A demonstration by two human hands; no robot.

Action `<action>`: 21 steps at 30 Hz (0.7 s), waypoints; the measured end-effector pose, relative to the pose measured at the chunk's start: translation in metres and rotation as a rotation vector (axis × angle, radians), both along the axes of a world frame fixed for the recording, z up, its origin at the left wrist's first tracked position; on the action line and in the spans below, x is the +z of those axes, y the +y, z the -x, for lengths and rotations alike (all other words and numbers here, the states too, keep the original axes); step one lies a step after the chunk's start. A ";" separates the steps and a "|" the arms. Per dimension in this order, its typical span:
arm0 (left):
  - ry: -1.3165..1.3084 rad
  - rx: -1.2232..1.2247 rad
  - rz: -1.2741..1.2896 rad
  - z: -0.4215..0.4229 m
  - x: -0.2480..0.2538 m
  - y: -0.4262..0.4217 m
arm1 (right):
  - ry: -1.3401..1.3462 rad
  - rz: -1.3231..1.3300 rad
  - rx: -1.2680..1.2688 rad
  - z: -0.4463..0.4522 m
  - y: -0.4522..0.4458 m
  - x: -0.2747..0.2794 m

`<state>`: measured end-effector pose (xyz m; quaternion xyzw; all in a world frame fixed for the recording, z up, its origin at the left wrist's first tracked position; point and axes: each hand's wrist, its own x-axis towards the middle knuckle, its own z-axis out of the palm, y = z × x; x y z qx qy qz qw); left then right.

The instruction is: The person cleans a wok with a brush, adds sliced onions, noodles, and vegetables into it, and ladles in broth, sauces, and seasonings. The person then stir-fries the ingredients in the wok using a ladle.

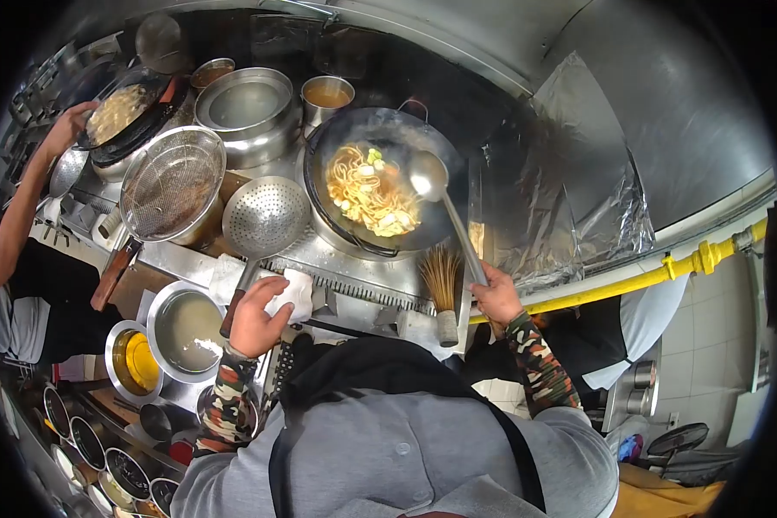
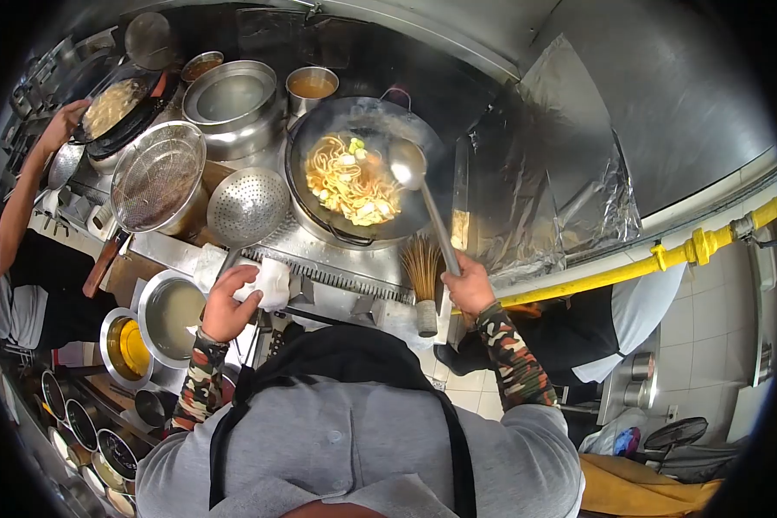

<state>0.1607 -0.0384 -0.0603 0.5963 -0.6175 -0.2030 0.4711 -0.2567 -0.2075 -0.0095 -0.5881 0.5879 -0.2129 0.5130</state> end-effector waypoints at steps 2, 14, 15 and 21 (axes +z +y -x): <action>0.009 0.001 -0.024 0.003 -0.002 0.003 | 0.132 0.196 0.016 0.013 -0.004 -0.031; 0.017 -0.037 -0.004 0.028 0.004 0.002 | 0.134 0.313 0.284 -0.002 0.041 0.010; 0.068 -0.025 -0.028 0.031 0.006 0.004 | 0.138 0.267 0.312 -0.003 0.040 0.013; 0.028 -0.022 0.007 0.056 0.019 0.023 | 0.367 0.525 0.385 -0.018 -0.017 -0.030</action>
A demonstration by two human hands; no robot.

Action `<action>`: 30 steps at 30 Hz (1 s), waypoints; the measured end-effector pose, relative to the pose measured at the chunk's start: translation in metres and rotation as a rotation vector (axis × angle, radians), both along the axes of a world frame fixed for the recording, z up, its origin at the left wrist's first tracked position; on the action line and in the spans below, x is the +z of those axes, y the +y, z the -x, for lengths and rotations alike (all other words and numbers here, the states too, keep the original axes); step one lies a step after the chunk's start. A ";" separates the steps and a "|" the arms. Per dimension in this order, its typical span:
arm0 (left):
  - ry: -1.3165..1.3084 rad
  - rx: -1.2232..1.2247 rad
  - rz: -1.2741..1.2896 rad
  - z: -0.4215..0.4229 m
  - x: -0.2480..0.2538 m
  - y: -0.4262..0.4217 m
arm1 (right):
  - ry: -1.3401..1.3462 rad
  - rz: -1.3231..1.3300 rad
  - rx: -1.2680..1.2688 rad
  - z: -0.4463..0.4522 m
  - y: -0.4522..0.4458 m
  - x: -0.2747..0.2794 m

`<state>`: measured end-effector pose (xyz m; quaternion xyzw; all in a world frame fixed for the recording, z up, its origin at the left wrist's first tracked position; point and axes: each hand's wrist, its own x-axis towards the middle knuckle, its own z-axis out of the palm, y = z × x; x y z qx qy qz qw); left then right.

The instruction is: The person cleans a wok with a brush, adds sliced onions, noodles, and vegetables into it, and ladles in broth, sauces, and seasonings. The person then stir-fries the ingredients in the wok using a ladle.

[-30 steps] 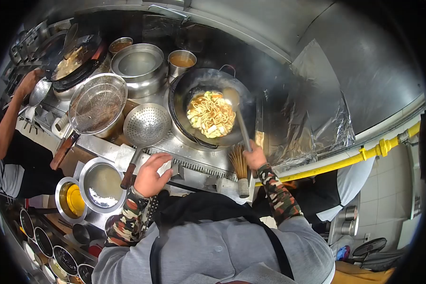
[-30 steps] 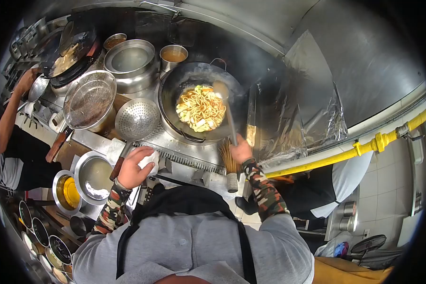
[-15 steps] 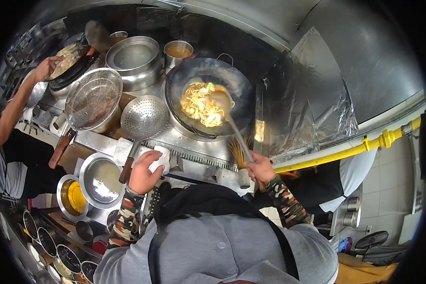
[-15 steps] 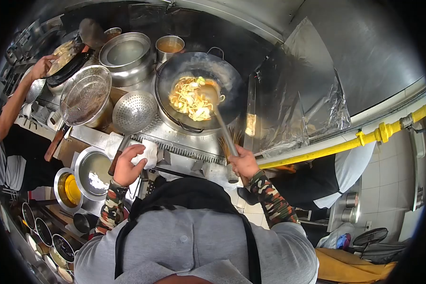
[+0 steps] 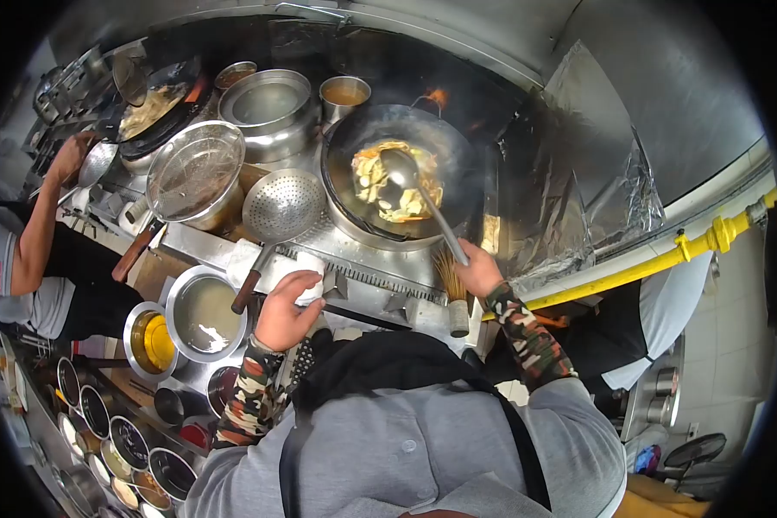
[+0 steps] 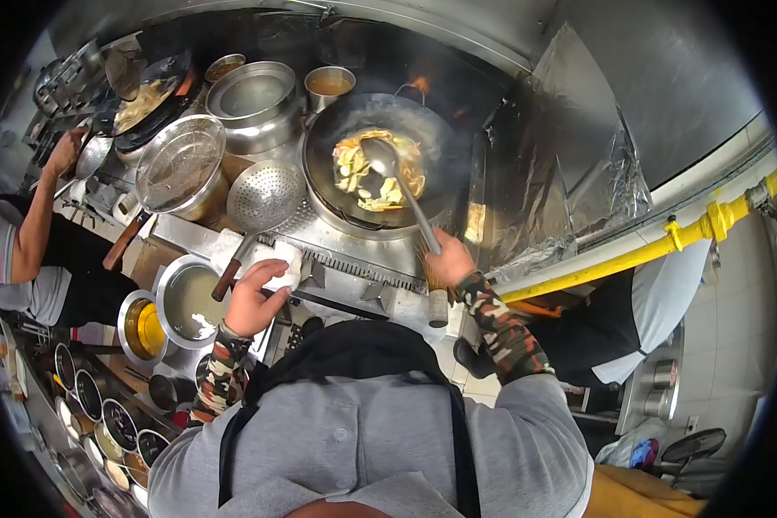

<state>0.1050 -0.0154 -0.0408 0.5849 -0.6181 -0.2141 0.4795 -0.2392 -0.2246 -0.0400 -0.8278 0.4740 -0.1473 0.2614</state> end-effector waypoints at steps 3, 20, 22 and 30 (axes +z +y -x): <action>-0.014 0.049 -0.007 0.003 0.003 0.023 | 0.056 -0.013 -0.189 -0.017 -0.007 0.000; 0.012 0.502 -0.290 0.094 -0.021 0.202 | -0.194 -0.221 0.043 0.027 -0.021 -0.018; 0.065 0.521 -0.363 0.106 -0.020 0.215 | -0.201 -0.109 0.068 0.031 -0.036 -0.025; 0.017 0.553 -0.356 0.117 0.000 0.239 | -0.131 -0.240 -0.003 0.022 -0.036 -0.011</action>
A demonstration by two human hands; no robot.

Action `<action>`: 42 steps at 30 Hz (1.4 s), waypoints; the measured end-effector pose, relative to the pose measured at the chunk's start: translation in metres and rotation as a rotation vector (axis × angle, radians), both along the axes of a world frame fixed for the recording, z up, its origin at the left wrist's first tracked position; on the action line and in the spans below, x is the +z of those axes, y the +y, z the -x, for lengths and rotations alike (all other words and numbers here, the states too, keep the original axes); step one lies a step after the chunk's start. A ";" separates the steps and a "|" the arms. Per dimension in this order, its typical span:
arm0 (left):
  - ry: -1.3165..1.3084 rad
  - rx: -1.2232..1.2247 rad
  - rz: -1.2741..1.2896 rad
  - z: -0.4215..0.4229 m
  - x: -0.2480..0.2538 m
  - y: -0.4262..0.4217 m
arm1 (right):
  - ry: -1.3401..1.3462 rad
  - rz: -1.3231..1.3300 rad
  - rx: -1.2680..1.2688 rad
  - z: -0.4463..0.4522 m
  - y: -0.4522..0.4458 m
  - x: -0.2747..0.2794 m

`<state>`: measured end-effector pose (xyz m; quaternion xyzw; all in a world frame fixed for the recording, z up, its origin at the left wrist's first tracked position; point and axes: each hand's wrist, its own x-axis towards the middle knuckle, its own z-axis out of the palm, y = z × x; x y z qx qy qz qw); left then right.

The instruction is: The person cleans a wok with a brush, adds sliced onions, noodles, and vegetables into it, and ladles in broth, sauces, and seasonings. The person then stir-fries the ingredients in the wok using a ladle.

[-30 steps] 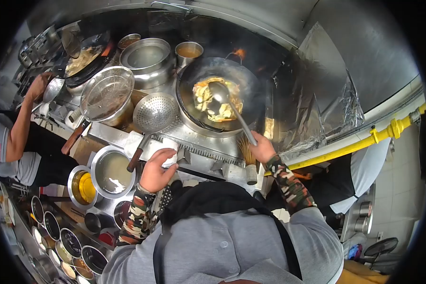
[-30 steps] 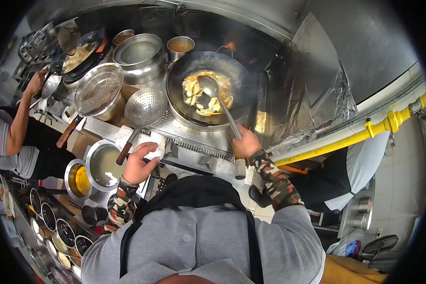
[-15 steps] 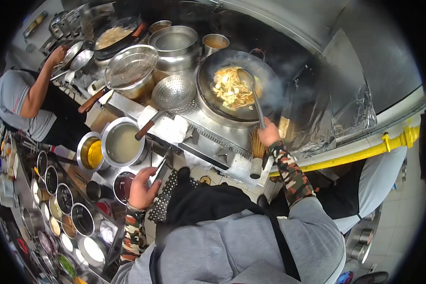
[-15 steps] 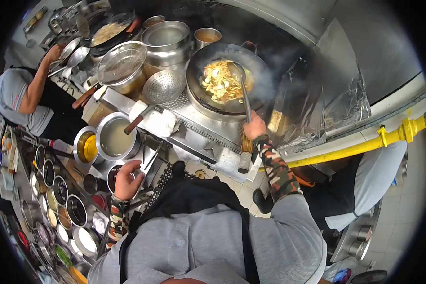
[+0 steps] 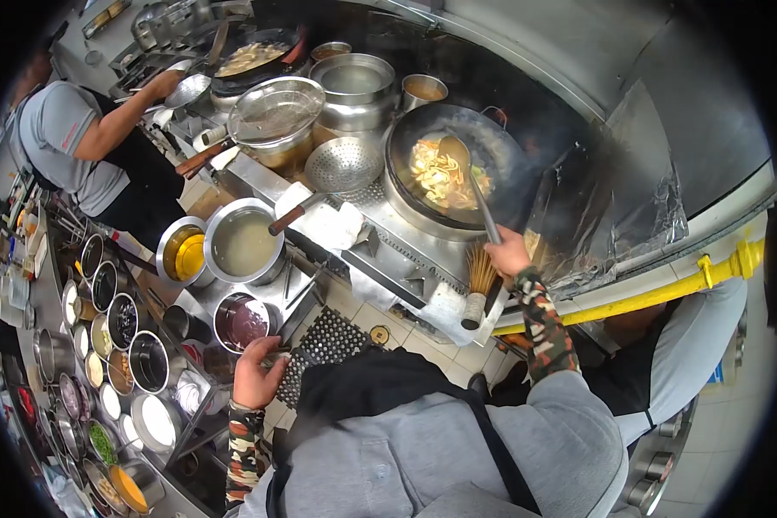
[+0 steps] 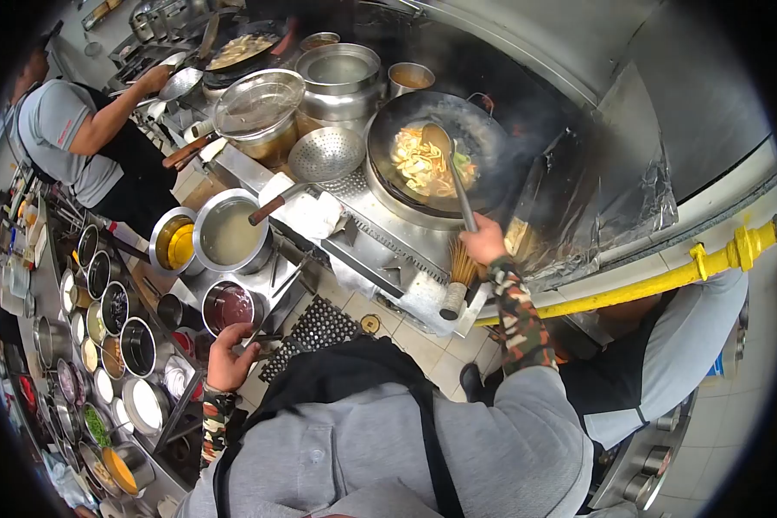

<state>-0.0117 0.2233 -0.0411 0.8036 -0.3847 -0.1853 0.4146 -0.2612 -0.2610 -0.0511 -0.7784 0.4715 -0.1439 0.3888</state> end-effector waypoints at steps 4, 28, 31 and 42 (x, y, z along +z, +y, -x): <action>-0.009 0.061 -0.032 0.005 0.003 0.021 | 0.140 0.426 -0.018 0.014 0.025 0.015; 0.425 0.441 -0.506 0.090 -0.117 0.361 | -0.012 -0.195 -0.148 -0.009 0.067 -0.016; 0.730 0.500 -0.579 0.122 -0.181 0.391 | -0.070 -0.038 -0.132 -0.017 0.114 0.017; 1.028 0.699 -0.575 0.200 -0.251 0.368 | 0.124 0.268 0.359 0.016 0.021 -0.014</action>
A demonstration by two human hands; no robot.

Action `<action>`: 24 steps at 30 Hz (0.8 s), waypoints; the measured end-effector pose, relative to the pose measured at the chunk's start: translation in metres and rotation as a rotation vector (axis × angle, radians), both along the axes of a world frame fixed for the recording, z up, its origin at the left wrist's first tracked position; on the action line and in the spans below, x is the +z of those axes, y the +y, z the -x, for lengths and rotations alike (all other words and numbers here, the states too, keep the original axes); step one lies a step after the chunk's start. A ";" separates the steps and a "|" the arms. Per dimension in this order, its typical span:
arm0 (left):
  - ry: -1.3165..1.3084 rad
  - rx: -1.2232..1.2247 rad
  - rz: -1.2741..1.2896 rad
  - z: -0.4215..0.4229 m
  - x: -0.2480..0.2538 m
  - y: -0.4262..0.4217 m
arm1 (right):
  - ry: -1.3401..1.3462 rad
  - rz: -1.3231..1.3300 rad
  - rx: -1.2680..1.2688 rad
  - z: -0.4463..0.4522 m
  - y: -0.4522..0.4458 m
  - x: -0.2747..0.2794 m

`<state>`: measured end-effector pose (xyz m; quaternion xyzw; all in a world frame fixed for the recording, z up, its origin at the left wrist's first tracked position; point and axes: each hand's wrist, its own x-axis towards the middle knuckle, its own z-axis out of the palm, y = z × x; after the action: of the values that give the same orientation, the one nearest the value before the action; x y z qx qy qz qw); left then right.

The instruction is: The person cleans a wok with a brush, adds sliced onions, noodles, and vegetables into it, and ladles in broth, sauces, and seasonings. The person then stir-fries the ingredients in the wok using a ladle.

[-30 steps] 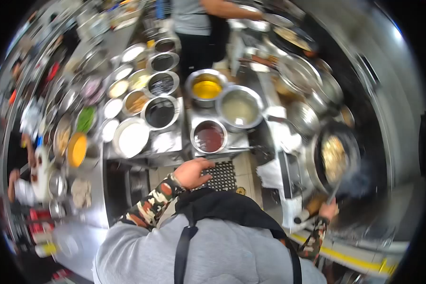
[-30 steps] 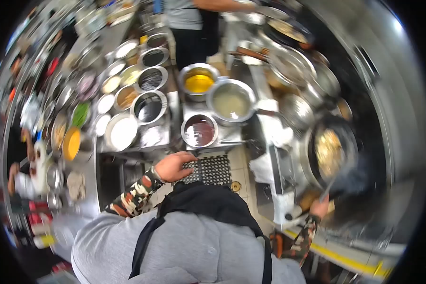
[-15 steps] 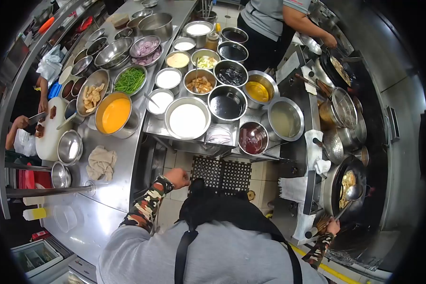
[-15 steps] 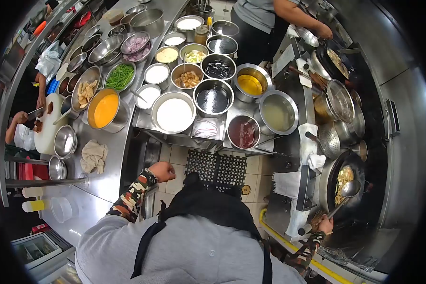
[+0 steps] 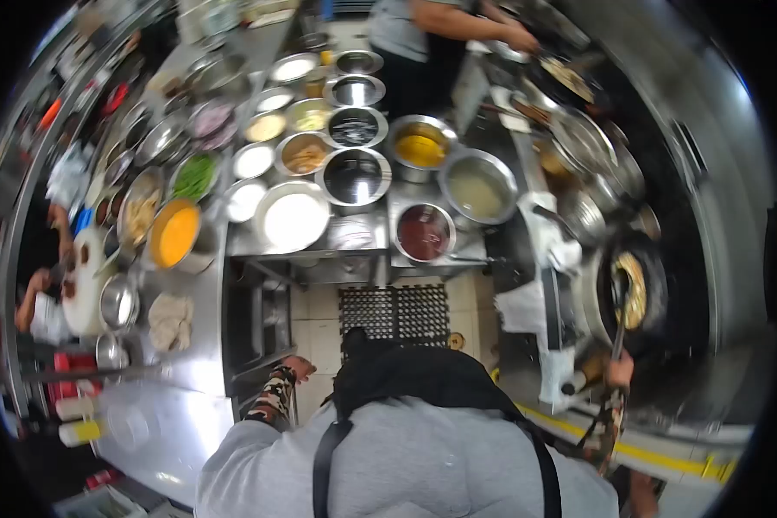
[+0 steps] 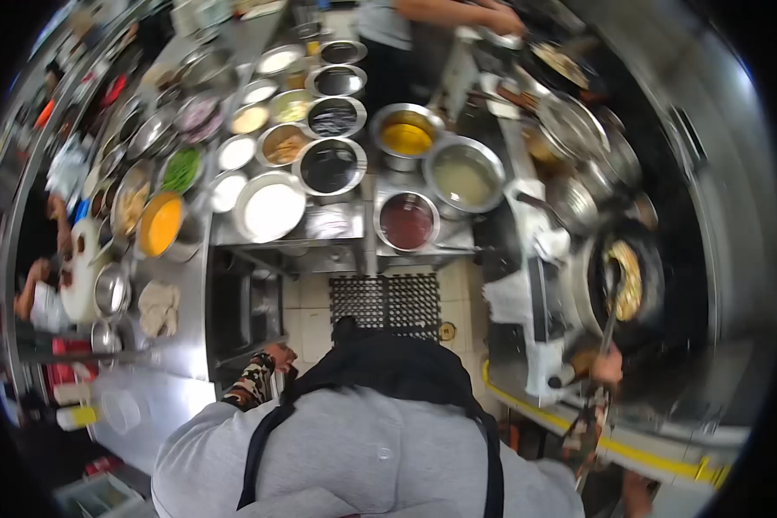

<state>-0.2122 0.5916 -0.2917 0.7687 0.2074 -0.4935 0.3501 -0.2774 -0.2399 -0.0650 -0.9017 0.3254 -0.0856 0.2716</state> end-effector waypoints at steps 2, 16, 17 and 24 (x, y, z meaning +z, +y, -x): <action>0.062 0.068 0.112 0.001 -0.017 -0.005 | -0.007 0.072 -0.043 -0.011 -0.002 0.007; -0.093 0.099 0.035 -0.024 -0.009 -0.059 | -0.132 0.013 -0.225 0.006 -0.040 -0.005; -0.094 0.096 0.040 -0.023 -0.010 -0.064 | -0.201 0.121 -0.208 0.015 -0.021 -0.004; -0.106 0.071 0.062 -0.011 -0.002 -0.085 | -0.137 -0.345 -0.320 0.000 -0.045 0.026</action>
<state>-0.2011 0.5070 -0.2941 0.7747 0.2001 -0.4456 0.4016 -0.2770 -0.2844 -0.0388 -0.7710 0.4548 -0.1318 0.4259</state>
